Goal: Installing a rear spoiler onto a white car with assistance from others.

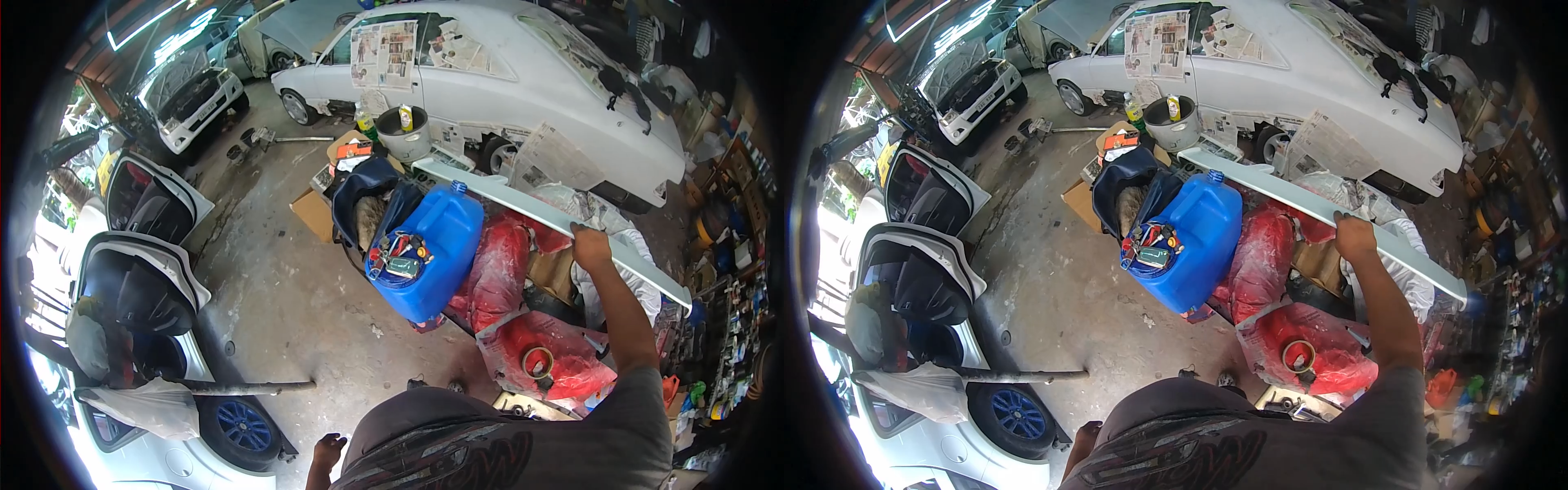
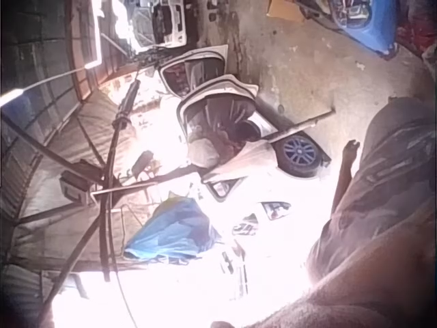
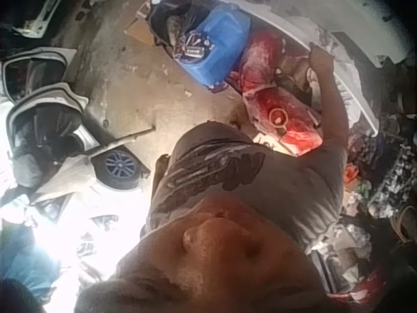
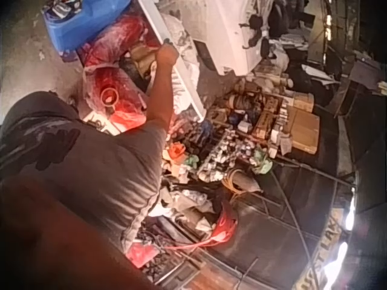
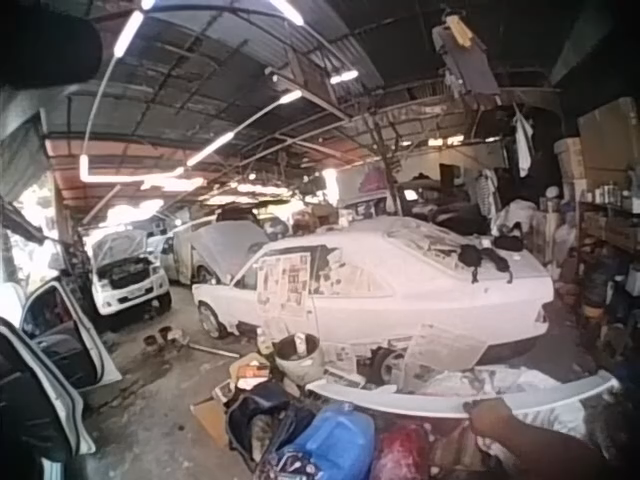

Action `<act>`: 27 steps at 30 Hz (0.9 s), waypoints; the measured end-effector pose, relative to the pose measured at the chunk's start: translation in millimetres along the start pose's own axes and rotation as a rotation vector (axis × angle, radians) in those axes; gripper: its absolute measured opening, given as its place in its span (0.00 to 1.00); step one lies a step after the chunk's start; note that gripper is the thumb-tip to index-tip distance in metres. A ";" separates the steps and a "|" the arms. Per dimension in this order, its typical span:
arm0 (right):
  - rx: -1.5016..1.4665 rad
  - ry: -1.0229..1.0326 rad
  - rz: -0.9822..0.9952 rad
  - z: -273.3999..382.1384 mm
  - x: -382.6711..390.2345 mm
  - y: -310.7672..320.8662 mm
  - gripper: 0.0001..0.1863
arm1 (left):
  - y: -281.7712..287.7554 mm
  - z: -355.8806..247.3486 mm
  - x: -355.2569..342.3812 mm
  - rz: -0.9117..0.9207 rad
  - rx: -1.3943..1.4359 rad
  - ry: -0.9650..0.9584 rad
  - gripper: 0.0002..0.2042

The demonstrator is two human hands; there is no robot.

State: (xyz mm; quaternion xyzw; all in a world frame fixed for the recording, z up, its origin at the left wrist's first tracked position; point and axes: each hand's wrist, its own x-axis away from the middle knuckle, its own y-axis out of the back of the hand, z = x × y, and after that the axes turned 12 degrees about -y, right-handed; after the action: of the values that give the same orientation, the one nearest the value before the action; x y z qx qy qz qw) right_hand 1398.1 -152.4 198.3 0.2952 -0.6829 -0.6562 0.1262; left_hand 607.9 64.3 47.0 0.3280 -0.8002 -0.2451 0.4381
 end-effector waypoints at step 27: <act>-0.015 -0.047 -0.396 -110.4 -17.4 292.3 0.25 | -27.1 50.9 -72.1 0.165 -0.249 -0.119 0.32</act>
State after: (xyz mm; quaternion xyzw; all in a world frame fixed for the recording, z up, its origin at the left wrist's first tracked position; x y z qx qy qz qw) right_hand 1404.2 -243.6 497.6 0.4073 -0.6092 -0.6801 -0.0192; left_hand 601.3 104.9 -35.7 0.1890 -0.8124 -0.3245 0.4460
